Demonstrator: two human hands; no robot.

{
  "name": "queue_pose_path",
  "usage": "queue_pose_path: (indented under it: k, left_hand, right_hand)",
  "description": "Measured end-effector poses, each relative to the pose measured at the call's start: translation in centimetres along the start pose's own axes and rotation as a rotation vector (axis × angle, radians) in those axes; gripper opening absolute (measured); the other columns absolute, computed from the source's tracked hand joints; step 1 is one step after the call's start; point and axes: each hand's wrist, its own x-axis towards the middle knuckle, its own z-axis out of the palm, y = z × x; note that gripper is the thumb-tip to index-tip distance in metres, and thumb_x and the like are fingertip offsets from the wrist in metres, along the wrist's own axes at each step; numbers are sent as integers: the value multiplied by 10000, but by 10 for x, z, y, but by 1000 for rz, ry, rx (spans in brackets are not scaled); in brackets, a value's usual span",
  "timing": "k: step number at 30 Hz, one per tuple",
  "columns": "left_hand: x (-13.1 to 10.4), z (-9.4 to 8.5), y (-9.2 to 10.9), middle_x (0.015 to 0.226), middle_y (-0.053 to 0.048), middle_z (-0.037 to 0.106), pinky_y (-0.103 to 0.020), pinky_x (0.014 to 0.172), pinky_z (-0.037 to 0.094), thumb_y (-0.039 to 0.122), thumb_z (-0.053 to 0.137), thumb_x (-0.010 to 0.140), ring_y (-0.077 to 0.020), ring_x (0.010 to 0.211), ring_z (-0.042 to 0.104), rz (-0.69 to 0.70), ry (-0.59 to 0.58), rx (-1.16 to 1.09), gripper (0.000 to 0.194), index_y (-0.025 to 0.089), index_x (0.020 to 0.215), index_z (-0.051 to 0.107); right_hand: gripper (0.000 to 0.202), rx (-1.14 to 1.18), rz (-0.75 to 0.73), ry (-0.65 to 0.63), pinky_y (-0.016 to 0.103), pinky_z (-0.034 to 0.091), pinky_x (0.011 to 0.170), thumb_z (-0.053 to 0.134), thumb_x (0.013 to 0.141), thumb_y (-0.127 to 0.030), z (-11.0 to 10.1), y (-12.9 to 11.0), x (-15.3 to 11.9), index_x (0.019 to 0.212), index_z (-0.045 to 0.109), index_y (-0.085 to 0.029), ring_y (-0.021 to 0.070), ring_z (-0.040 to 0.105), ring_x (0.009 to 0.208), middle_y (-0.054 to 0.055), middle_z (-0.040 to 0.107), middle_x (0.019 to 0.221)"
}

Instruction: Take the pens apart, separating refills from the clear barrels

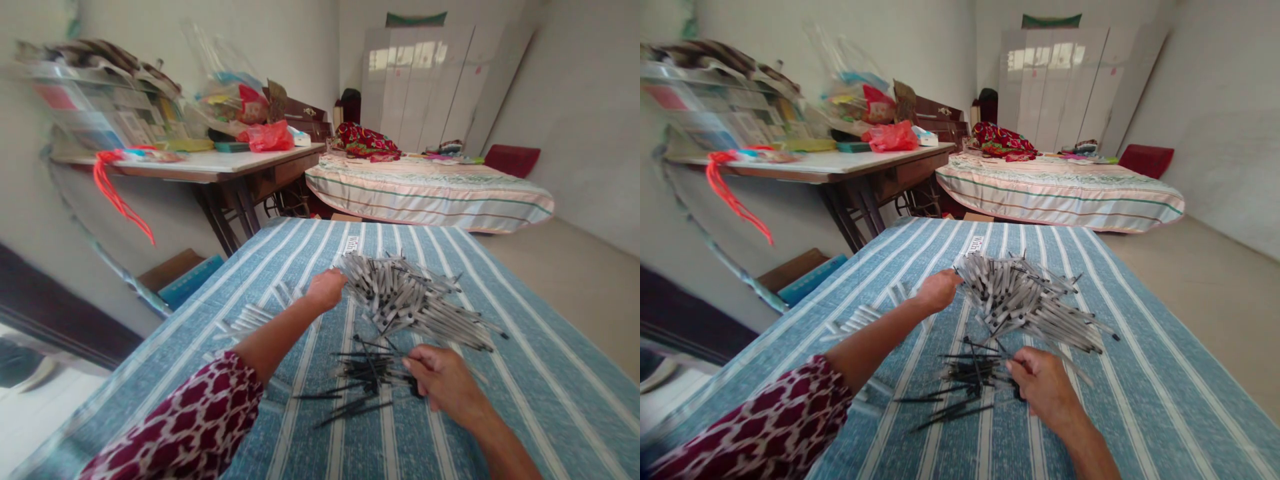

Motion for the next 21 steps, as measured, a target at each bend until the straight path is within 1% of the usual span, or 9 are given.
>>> queue_pose_path:
  k: [2, 5, 8, 12, 14, 16, 19, 21]
  left_hand:
    - [9, 9, 9, 1045, -71, 587, -408, 857, 423, 230, 538, 824, -204, 991, 535, 62, -62, 59, 154, 141, 935, 598]
    - [19, 16, 13, 1097, -77, 558, -421, 853, 439, 283, 519, 845, -202, 994, 535, 115, -118, 131, 237, 140, 1029, 562]
    - [23, 15, 10, 1107, -84, 552, -412, 838, 452, 289, 515, 848, -200, 979, 542, 156, -138, 168, 260, 142, 1061, 548]
    - [18, 9, 2, 1080, -77, 565, -396, 829, 456, 290, 509, 852, -188, 957, 550, 217, -125, 157, 235, 147, 1031, 561]
    - [13, 4, 0, 1039, -67, 582, -391, 826, 453, 287, 507, 853, -178, 935, 556, 244, -97, 130, 205, 145, 983, 576]
    - [7, -2, 0, 966, -65, 608, -373, 820, 445, 258, 521, 841, -175, 904, 562, 265, -48, 89, 156, 136, 894, 602]
    - [-4, -14, 2, 876, -74, 638, -307, 819, 421, 202, 513, 821, -183, 885, 569, 285, 70, 10, 139, 151, 766, 631]
    - [-12, -23, 4, 875, -68, 646, -260, 801, 416, 213, 472, 833, -175, 867, 579, 278, 173, -50, 176, 165, 792, 636]
  right_hand:
    - [235, 17, -11, 12, 191, 301, 309, 530, 756, -390, 0, -1, -1, 623, 545, -197, 92, 437, 295, -37, 508, 435]
    - [239, 27, -23, 38, 192, 300, 312, 525, 764, -383, -1, -3, -2, 616, 541, -197, 90, 432, 294, -35, 504, 434]
    - [236, 23, -36, 41, 196, 301, 313, 518, 772, -378, -3, -5, -3, 621, 538, -198, 94, 437, 298, -34, 506, 441]
    - [230, 14, -40, 40, 207, 329, 327, 510, 777, -377, -3, -6, -3, 632, 539, -200, 105, 459, 314, -34, 508, 458]
    - [227, 13, -37, 47, 211, 335, 331, 506, 776, -379, -3, -6, -3, 641, 539, -200, 107, 463, 314, -35, 506, 463]
    - [230, 2, -38, 48, 212, 333, 333, 502, 776, -382, -2, -7, -3, 641, 536, -199, 109, 464, 312, -34, 507, 464]
    - [234, 2, -52, 60, 212, 329, 340, 498, 777, -380, -2, -8, -4, 637, 535, -197, 105, 457, 308, -33, 511, 467]
    - [229, 15, -69, 86, 213, 332, 349, 488, 783, -379, -2, -8, -5, 660, 545, -195, 103, 454, 313, -33, 512, 478]
